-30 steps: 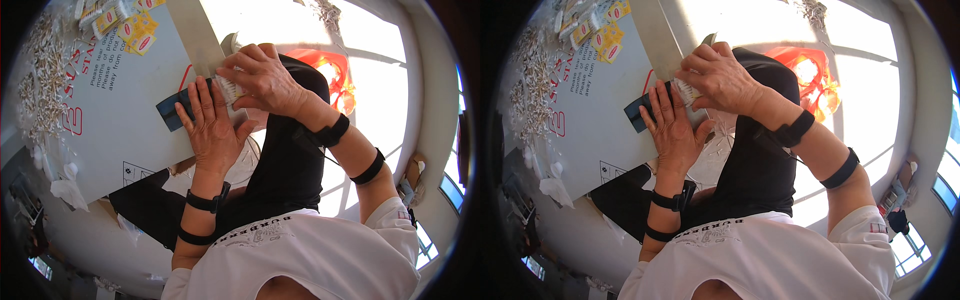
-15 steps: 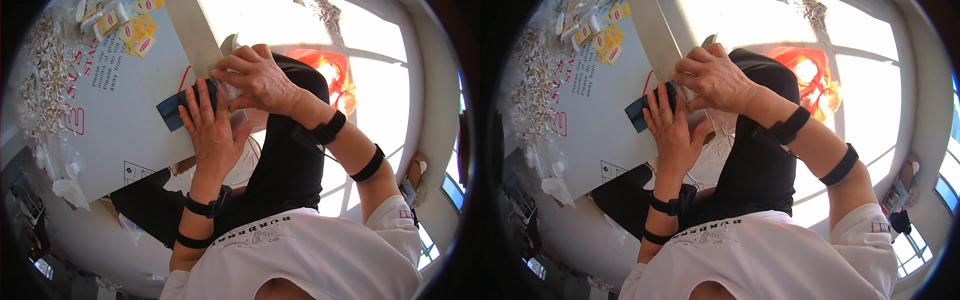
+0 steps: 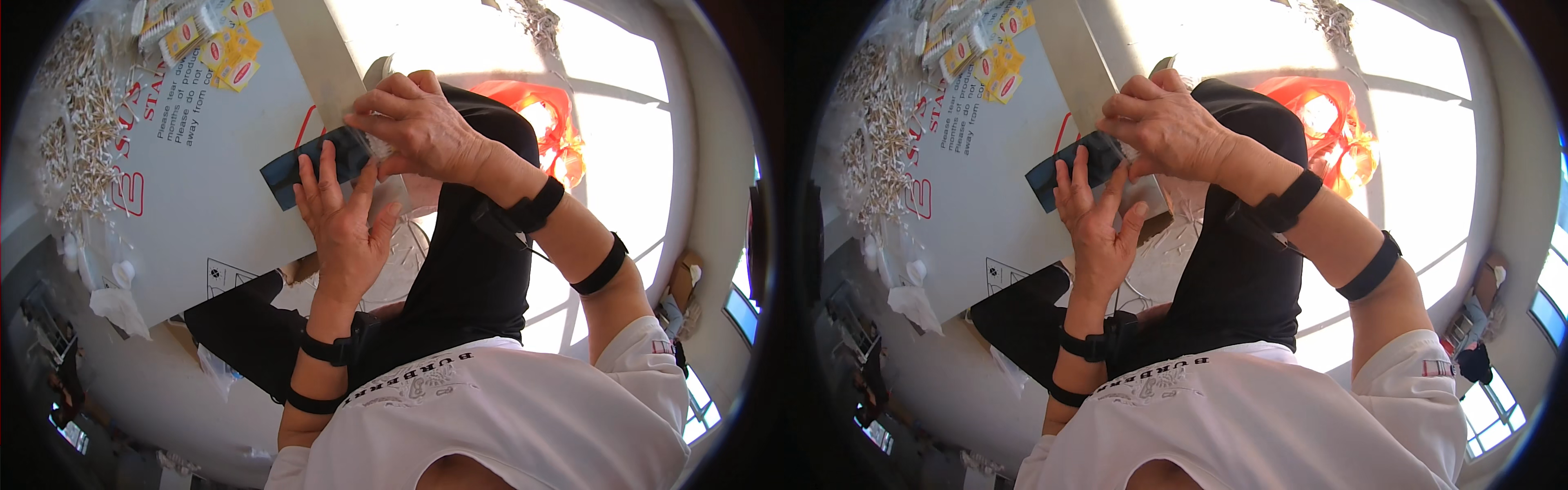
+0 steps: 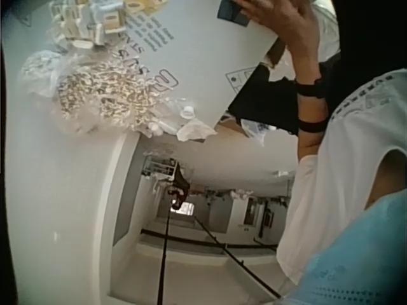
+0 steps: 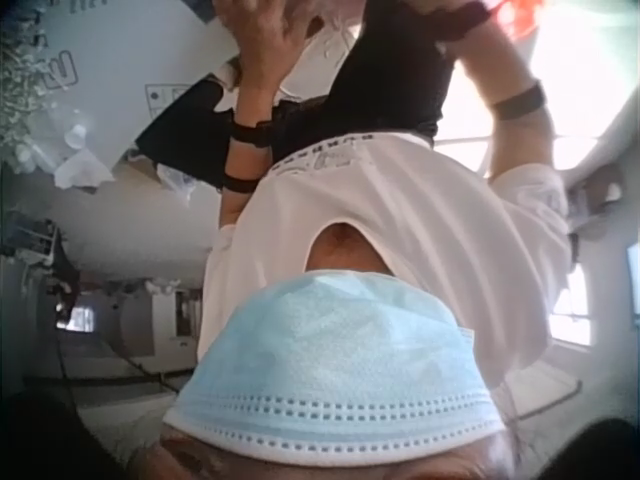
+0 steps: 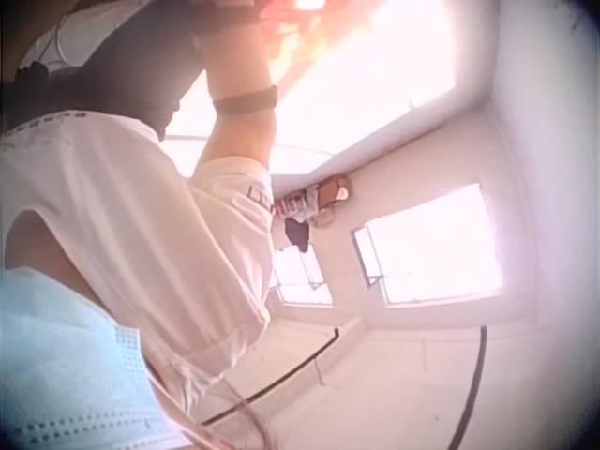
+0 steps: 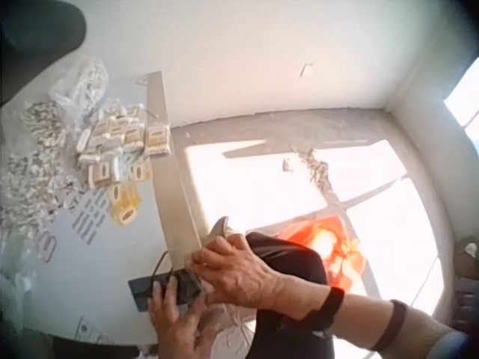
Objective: Manually counting and placing cotton swabs into small plastic bags and sealing them.
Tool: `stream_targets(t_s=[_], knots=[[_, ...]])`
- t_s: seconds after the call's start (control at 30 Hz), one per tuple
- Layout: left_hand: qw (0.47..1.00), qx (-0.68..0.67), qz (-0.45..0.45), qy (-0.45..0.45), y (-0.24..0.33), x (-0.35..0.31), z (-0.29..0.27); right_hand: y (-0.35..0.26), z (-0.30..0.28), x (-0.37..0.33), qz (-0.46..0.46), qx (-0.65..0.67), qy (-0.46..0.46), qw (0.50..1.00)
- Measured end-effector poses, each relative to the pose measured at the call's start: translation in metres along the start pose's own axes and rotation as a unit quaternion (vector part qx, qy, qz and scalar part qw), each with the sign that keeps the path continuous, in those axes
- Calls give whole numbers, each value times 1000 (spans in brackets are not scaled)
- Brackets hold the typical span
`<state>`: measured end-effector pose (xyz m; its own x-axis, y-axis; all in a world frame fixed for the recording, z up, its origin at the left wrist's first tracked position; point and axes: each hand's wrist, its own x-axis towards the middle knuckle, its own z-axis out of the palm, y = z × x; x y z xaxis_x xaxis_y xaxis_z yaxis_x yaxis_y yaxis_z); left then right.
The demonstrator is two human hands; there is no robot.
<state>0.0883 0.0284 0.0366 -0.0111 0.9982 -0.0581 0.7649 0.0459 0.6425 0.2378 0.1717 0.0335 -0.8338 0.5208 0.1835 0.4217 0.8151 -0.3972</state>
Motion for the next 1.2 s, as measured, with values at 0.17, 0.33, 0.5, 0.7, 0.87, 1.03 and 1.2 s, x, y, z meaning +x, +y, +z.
stream_targets(t_s=[0.17,0.33,0.5,0.7,0.87,1.03,1.2], knots=[[1000,-3,9,0,-4,4,0,1,4,-3,9,12,-13,1000],[996,-48,2,79,-4,7,8,-6,-5,-4,41,5,-4,999],[981,5,-54,188,-1,34,11,-17,3,-32,256,158,225,927],[980,30,-68,184,-3,53,20,-16,27,-45,448,674,205,551],[984,18,-16,179,-10,53,18,-29,11,-41,313,117,287,898],[970,-54,-31,234,-19,50,19,-19,7,-30,426,229,321,814],[970,58,-43,233,0,51,26,0,33,-22,450,290,295,791]])
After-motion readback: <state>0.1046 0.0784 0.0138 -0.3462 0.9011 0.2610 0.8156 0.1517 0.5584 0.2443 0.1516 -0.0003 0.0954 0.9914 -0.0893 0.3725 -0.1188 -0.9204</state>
